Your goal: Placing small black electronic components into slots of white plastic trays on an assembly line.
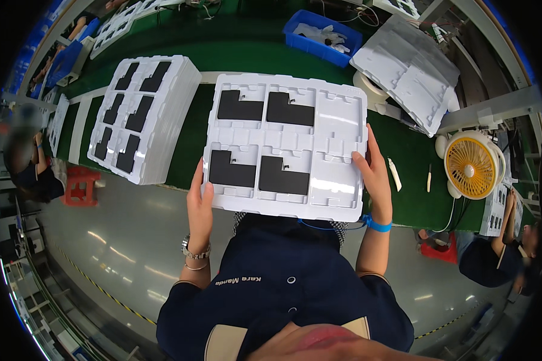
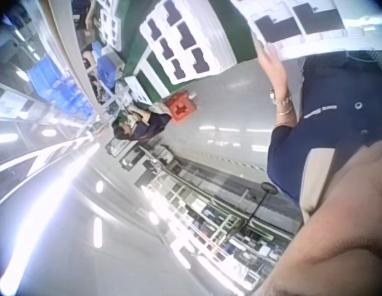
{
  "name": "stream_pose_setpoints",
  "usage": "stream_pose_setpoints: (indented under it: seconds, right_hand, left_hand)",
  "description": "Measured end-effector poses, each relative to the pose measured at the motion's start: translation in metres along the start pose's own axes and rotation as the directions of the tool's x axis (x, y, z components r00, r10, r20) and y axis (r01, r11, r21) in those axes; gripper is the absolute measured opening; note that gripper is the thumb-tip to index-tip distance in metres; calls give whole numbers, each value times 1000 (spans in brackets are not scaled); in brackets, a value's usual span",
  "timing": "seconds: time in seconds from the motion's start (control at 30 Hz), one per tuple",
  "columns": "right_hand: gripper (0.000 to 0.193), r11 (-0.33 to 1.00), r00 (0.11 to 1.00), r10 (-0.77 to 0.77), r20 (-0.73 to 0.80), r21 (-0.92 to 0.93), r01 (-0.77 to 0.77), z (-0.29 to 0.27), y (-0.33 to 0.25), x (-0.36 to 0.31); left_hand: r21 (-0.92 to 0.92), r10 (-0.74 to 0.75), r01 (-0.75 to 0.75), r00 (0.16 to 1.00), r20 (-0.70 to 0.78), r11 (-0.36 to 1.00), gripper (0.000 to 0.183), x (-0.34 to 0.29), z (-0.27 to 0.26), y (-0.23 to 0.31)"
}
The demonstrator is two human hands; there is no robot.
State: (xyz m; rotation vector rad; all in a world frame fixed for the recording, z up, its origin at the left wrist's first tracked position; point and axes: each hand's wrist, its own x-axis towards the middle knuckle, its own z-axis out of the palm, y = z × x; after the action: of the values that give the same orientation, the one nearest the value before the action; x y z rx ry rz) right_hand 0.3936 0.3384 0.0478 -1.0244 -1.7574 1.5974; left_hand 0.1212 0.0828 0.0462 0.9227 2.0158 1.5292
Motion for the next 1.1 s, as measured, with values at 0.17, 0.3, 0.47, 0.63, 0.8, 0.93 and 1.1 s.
stream_pose_setpoints:
  seconds: [0.17, 0.3, 0.47, 0.63, 0.8, 0.93, 1.1]
  right_hand:
    - [61, 631, 922, -383, -64, -747, 210, -6, -37, -5]
    - [51, 542, 921, -356, 159, -768, 342, 0, -95, -7]
    - [38, 553, 829, -376, 414, -618, 559, 32, -124, -4]
    - [31, 591, 820, -373, 435, -570, 571, 51, -111, 9]
    - [23, 611, 793, -447, 414, -505, 609, 71, -106, 30]
    - [19, 464, 648, -691, 321, -490, 738, 83, -108, 43]
    - [13, 952, 916, -295, 273, 1, 306, 76, -115, 42]
  left_hand:
    - [115, 127, -126, 992, -8, 985, 42, 39, -20, 1]
    - [455, 358, -388, 921, 154, 802, 41, 102, -17, 26]
    - [644, 222, -465, 878, 425, 608, 52, 154, 8, 45]
    - [550, 370, -550, 833, 411, 628, 51, 177, 8, 29]
    - [379, 181, -310, 923, 338, 872, 41, 170, 10, 39]
    - [26, 52, -63, 946, 320, 998, 26, 135, 17, 75]
    - [-402, -45, 353, 796, 604, 845, 19, 100, 32, 97]
